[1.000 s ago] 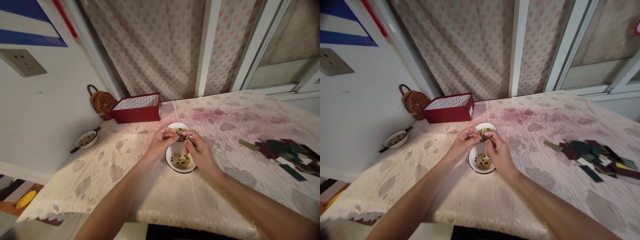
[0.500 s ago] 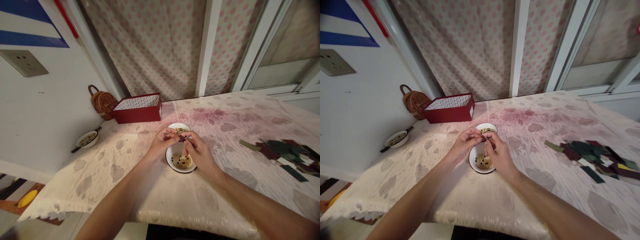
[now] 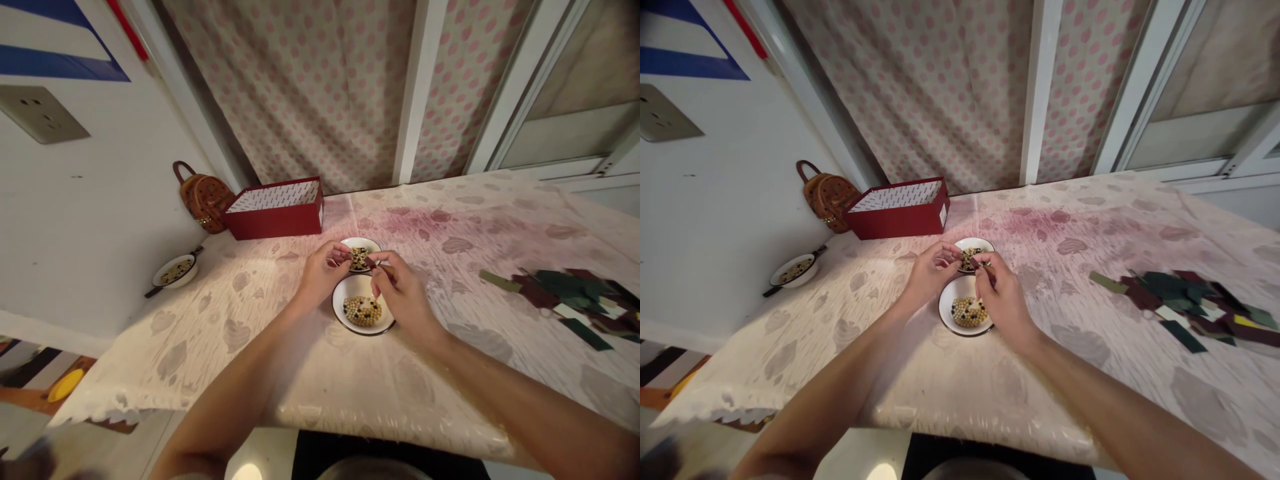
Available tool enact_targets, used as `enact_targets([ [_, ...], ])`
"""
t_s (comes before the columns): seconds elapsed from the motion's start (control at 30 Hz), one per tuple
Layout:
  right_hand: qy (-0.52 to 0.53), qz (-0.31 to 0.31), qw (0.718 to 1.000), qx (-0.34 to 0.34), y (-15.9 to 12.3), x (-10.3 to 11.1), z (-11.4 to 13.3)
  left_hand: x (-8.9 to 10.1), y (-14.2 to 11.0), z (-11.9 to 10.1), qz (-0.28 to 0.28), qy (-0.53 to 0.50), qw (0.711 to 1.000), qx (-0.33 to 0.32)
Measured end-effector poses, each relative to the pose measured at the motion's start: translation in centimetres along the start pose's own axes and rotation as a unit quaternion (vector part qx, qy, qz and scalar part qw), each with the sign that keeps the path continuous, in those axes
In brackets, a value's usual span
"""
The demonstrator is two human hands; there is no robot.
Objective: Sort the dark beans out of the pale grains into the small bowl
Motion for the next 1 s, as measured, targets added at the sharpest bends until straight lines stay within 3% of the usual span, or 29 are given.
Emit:
enact_targets([
  [0.17,0.003,-0.008,1.0,0.012,0.0,0.0,0.5,-0.2,-1.2,-1.9,0.12,0.135,0.982,-0.047],
  [0.33,0.001,-0.011,1.0,0.018,0.1,0.0,0.4,-1.7,-2.4,-3.5,0.232,0.343,0.905,-0.102],
  [0.47,0.001,-0.01,1.0,0.014,0.1,0.0,0.2,-2.6,-2.7,-4.1,0.263,0.428,0.859,-0.1],
  [0.63,0.009,-0.009,1.0,0.018,0.1,-0.1,0.1,-3.2,-2.6,-4.4,0.28,0.454,0.84,-0.1],
  [0.73,0.007,-0.011,1.0,0.019,0.1,-0.1,0.1,-3.4,-2.6,-4.3,0.28,0.454,0.841,-0.092],
  [0.83,0.01,-0.01,1.0,0.02,0.0,0.0,0.2,-3.4,-2.6,-4.2,0.262,0.432,0.859,-0.082],
  [1.0,0.006,-0.021,1.0,0.019,0.1,0.1,0.5,-2.2,-2.3,-3.4,0.187,0.269,0.944,-0.036],
])
Point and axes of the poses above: each hand's wrist, its own y-axis towards the middle knuckle, its own x-axis out of the back of the hand, z = x × y, the point moved 4 cm from there along y, towards the middle knuckle, and after that the axes turned 4 degrees about z, right-handed, at the moved point
